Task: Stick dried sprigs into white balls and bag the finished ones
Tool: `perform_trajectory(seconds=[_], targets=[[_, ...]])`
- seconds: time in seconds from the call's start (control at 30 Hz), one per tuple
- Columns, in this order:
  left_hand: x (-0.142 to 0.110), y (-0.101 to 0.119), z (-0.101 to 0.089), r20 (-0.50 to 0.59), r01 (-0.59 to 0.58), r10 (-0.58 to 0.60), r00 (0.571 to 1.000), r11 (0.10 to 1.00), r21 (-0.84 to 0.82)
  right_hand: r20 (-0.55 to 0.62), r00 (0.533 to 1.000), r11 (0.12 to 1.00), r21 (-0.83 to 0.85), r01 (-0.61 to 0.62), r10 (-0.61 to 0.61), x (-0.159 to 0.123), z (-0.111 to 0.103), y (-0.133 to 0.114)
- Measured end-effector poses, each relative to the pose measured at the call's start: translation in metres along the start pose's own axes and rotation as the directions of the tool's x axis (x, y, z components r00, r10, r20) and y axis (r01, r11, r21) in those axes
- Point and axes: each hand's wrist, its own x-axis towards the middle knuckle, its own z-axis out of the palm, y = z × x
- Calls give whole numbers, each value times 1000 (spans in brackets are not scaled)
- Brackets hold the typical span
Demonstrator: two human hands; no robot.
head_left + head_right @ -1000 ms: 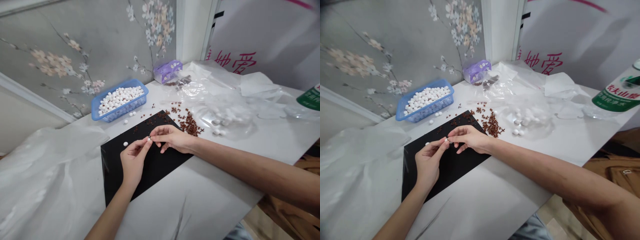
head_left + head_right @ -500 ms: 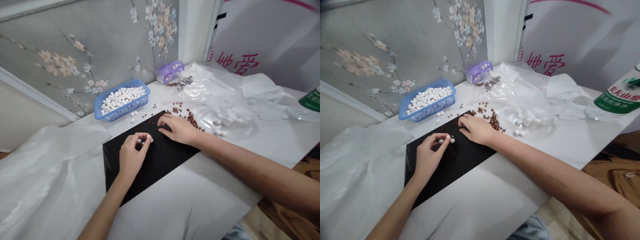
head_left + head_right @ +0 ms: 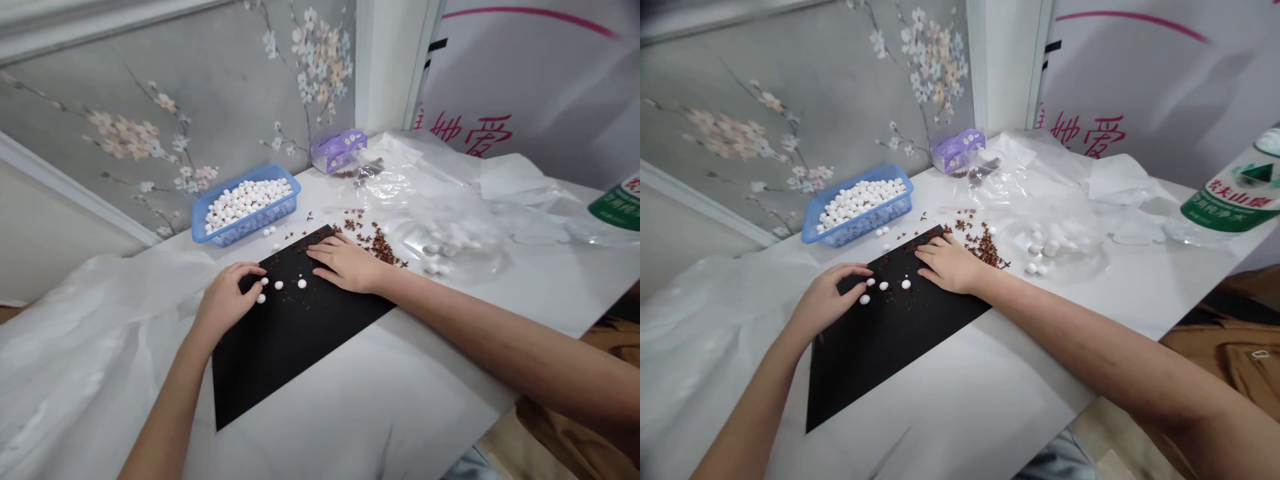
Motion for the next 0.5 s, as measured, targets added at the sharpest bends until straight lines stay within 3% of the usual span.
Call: perform_trajectory(seconds=[0.13, 0.3, 0.5], targets=[[19, 6, 5, -115, 34, -47, 992, 994, -106, -51, 999, 1000, 14, 11, -11, 1, -1, -1], [53, 17, 22, -35, -109, 108, 994, 993, -45, 22, 1000, 1000, -17, 13, -13, 1, 0, -2], [64, 25, 30, -57, -69, 71, 996, 997, 30, -16, 1000, 1000, 8, 16, -16, 3, 3, 1]])
